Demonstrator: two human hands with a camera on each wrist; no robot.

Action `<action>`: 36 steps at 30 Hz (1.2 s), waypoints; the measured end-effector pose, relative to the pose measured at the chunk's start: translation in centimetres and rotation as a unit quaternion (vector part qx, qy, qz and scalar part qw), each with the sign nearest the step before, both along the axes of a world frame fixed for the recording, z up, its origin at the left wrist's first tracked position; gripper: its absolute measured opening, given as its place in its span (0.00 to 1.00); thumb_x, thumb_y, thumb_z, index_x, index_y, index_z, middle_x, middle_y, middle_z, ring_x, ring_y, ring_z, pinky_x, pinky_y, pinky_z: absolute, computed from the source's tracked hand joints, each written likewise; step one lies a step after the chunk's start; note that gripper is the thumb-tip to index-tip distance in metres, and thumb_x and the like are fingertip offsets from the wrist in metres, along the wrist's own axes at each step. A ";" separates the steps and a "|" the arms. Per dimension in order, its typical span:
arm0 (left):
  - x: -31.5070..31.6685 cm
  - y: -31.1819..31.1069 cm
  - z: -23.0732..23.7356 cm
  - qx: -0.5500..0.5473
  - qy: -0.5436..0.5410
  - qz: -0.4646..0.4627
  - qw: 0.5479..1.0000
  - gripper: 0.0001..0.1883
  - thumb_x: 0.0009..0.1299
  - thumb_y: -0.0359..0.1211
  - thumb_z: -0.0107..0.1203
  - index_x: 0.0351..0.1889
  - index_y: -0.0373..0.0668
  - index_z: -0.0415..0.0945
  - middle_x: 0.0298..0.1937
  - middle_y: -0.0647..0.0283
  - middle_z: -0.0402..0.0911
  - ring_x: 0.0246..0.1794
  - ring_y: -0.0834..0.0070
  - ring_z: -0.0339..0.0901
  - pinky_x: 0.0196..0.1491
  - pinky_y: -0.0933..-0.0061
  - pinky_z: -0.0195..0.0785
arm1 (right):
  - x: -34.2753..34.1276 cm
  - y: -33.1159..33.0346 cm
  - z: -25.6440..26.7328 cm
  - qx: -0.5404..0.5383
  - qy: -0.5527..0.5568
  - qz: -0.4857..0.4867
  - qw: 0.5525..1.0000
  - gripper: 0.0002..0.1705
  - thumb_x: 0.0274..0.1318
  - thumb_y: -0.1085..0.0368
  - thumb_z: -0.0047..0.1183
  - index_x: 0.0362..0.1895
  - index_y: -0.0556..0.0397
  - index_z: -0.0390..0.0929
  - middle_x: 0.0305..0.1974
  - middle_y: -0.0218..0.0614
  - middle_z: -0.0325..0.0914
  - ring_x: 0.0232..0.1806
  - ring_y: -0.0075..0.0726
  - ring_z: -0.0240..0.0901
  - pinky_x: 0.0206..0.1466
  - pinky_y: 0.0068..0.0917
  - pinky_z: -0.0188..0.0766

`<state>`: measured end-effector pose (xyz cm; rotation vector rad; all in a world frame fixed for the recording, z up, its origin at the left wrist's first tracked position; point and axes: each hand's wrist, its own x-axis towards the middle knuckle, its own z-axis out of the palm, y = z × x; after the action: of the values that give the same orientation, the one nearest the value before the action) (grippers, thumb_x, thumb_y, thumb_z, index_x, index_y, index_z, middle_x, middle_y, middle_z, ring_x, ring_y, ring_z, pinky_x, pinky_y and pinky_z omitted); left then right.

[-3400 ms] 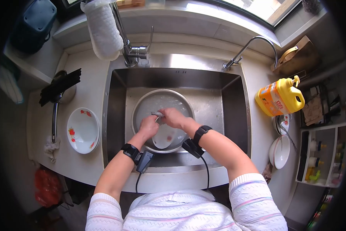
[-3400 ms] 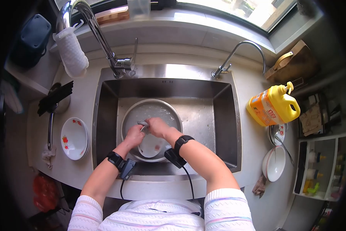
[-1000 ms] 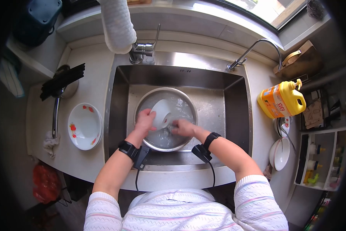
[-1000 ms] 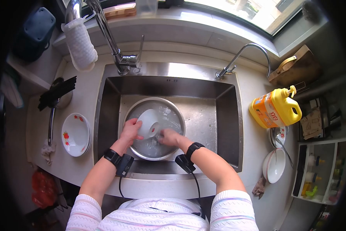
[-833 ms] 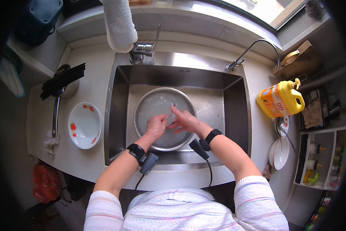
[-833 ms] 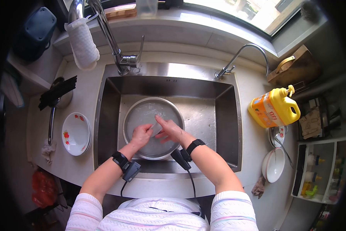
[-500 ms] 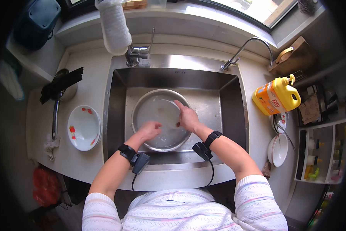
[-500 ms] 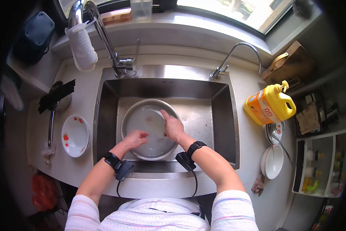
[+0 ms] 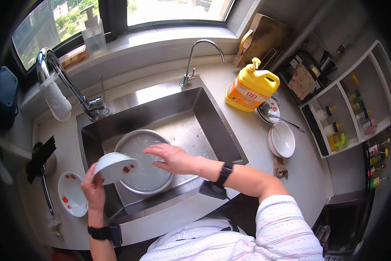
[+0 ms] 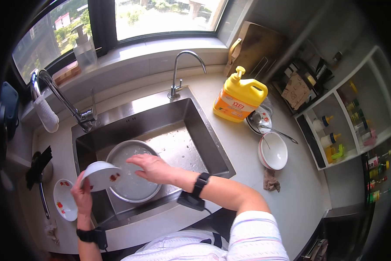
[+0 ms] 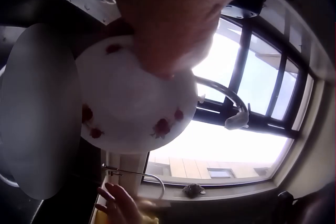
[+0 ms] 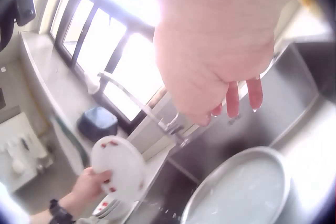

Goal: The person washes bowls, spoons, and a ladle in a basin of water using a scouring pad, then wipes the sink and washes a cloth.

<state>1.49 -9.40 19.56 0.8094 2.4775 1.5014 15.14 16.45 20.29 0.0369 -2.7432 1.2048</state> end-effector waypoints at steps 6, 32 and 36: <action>-2.6 -13.2 -1.1 0.166 -0.046 0.171 0.970 0.14 0.67 0.33 0.48 0.47 0.36 0.67 0.38 0.65 0.75 0.31 0.84 0.71 0.23 0.84 0.64 | 14.3 12.3 3.4 0.182 -0.045 -0.332 0.924 0.13 0.44 0.67 0.49 0.39 0.53 0.74 0.41 0.42 0.74 0.46 0.45 0.68 0.51 0.35 0.64; -1.6 -19.5 -3.0 -0.154 -0.023 0.525 0.836 0.19 0.62 0.32 0.47 0.52 0.45 0.65 0.18 0.67 0.68 0.08 0.79 0.60 0.10 0.76 0.51 | 32.0 35.8 2.8 0.255 -0.342 -0.437 0.792 0.14 0.43 0.64 0.45 0.38 0.48 0.76 0.39 0.41 0.75 0.45 0.46 0.70 0.48 0.39 0.66; -0.1 -17.9 -1.0 -0.144 0.108 0.429 0.885 0.16 0.62 0.29 0.47 0.49 0.44 0.69 0.19 0.68 0.68 0.13 0.83 0.61 0.15 0.81 0.56 | 31.5 35.8 3.5 0.297 -0.348 -0.403 0.792 0.12 0.45 0.63 0.46 0.35 0.51 0.76 0.38 0.46 0.74 0.42 0.50 0.71 0.45 0.42 0.67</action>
<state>1.42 -27.33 18.53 -0.2556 3.3462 1.1703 46.68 52.21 23.81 -1.6047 -2.9364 0.0725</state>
